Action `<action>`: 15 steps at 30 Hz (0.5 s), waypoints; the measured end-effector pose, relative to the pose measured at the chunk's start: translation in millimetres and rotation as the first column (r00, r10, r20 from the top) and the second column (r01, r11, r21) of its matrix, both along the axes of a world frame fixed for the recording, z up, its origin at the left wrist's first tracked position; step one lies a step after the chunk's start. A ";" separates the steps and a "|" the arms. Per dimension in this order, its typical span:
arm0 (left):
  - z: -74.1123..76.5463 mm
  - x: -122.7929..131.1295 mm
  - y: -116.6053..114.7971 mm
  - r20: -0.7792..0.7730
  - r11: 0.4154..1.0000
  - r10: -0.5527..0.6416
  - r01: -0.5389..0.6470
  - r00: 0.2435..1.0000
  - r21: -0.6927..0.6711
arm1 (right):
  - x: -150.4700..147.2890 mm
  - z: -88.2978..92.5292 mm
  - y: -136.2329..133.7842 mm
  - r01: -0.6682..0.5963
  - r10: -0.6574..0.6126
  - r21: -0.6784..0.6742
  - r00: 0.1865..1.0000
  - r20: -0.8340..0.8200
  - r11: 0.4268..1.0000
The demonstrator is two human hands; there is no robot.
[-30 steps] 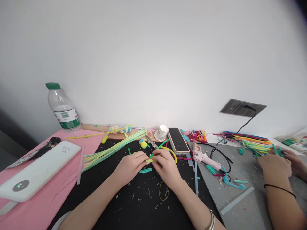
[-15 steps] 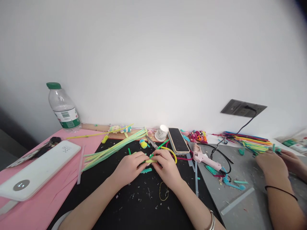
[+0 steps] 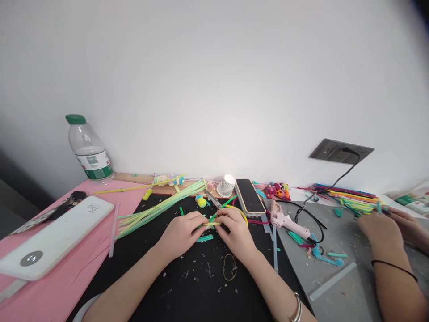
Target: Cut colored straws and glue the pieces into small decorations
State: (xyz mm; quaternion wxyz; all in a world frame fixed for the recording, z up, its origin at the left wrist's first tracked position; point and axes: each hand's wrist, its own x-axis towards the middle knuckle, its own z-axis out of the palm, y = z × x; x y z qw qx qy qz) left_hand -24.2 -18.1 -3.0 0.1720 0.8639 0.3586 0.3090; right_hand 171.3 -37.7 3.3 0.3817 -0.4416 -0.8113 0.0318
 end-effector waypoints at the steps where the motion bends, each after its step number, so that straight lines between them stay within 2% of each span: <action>1: 0.7 -0.1 -0.1 0.004 1.000 0.001 -0.001 1.000 -0.013 | 0.3 0.5 0.0 -0.001 0.001 -0.002 1.000 -0.005 1.000; 15: 4.4 2.0 0.9 0.105 0.983 0.072 -0.053 0.992 -0.175 | 1.3 -0.5 0.4 -0.010 0.008 -0.064 0.999 -0.038 0.998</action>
